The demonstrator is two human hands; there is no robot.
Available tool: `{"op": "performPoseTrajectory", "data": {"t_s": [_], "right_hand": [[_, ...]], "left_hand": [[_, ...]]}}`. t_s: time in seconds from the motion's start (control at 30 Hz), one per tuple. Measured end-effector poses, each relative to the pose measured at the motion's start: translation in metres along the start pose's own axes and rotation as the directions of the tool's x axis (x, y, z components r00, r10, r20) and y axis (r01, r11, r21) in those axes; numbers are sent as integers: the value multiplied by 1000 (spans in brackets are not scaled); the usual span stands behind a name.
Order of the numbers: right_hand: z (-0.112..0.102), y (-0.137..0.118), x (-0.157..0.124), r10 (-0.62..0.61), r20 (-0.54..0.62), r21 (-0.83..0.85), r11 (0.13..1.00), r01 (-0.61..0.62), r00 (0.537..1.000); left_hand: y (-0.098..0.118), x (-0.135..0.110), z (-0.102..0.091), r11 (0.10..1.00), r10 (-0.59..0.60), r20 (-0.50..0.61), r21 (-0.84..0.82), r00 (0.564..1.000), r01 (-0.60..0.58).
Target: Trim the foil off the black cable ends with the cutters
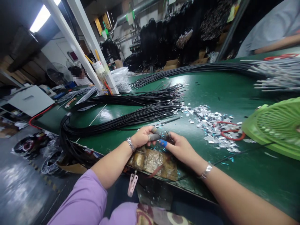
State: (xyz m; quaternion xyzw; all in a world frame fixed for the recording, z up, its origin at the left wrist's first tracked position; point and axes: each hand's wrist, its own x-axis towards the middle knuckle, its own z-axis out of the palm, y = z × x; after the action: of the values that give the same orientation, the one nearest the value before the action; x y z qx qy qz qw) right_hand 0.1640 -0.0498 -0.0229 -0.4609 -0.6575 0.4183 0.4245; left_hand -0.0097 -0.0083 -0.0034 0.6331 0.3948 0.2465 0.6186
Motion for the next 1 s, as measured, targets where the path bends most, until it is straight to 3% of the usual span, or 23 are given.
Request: {"op": "performPoseTrajectory", "data": {"t_s": [0.1,0.4,0.5,0.63,0.77,0.87,1.0], "right_hand": [[-3,2,0,1,-57,-3,1000,-1,998],[-4,-4,0,21,-64,88,996,-15,998],[-1,-2,0,114,-47,172,979,-105,992],[1,0,-1,279,79,370,883,-288,957],[1,-1,0,331,141,401,843,-359,933],[1,0,1,256,93,315,909,-272,962],[0,4,1,54,-49,-27,998,-55,997]], "left_hand": [[-1,0,-1,1000,5,10,-13,1000,-5],[-4,1,-1,1000,-11,27,-14,1000,11],[-2,1,0,1000,-25,29,-3,999,25],[0,0,0,1000,-25,29,-2,999,25],[-1,0,-1,1000,-21,37,-2,999,21],[-1,0,0,999,-25,40,23,999,24],[0,0,2,997,-49,28,64,998,47]]}}
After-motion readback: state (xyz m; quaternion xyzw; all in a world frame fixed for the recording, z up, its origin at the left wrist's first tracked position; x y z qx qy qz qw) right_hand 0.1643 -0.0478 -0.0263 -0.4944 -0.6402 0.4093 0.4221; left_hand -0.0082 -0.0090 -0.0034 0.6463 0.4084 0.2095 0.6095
